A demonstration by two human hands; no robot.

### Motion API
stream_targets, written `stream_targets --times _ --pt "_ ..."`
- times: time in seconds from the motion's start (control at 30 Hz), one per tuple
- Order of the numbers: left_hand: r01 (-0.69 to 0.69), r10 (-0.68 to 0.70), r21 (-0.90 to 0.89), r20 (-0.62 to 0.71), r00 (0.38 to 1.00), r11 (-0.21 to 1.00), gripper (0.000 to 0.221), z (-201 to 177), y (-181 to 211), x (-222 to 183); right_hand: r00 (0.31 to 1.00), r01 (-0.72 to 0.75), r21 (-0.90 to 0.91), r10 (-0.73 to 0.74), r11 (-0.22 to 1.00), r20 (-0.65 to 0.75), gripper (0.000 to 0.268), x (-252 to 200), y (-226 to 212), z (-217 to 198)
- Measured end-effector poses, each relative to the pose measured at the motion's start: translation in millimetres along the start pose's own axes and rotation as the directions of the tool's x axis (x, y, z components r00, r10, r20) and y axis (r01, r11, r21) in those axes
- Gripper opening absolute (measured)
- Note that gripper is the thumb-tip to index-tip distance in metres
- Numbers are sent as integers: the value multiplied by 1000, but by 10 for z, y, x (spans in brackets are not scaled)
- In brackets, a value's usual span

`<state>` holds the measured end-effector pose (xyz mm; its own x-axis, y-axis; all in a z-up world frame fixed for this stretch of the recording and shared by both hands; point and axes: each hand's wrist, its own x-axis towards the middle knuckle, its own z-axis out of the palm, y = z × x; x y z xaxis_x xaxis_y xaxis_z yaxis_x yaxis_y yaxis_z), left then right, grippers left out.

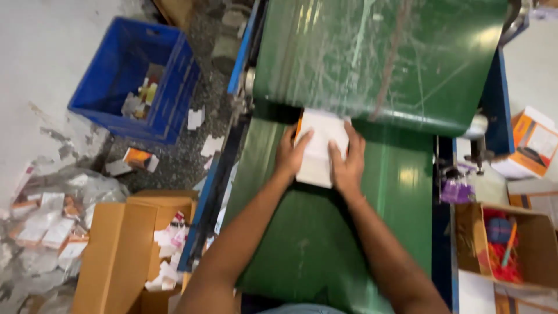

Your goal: The recorder is assembling and organizing small boxes from a conveyor belt in a manufacturing environment.

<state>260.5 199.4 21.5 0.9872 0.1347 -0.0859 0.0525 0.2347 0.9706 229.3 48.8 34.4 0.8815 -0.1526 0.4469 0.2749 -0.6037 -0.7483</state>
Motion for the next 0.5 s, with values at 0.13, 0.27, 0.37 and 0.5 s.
stream_targets --times 0.13,0.27,0.37,0.5 --pt "-151 148 335 32 988 930 50 -69 -222 -94 1000 -14 9 14 1000 -24 63 -135 85 35" --pt "-168 161 180 50 986 969 52 -19 -167 -121 998 -53 76 57 996 -41 66 -92 40 -32" --pt "-173 163 174 69 984 969 52 -31 -142 -171 998 -53 89 56 995 -38 67 -122 -39 -68" --pt "-163 156 159 52 986 974 52 -46 -172 -185 997 -73 71 75 995 -21 65 -136 -124 -101"
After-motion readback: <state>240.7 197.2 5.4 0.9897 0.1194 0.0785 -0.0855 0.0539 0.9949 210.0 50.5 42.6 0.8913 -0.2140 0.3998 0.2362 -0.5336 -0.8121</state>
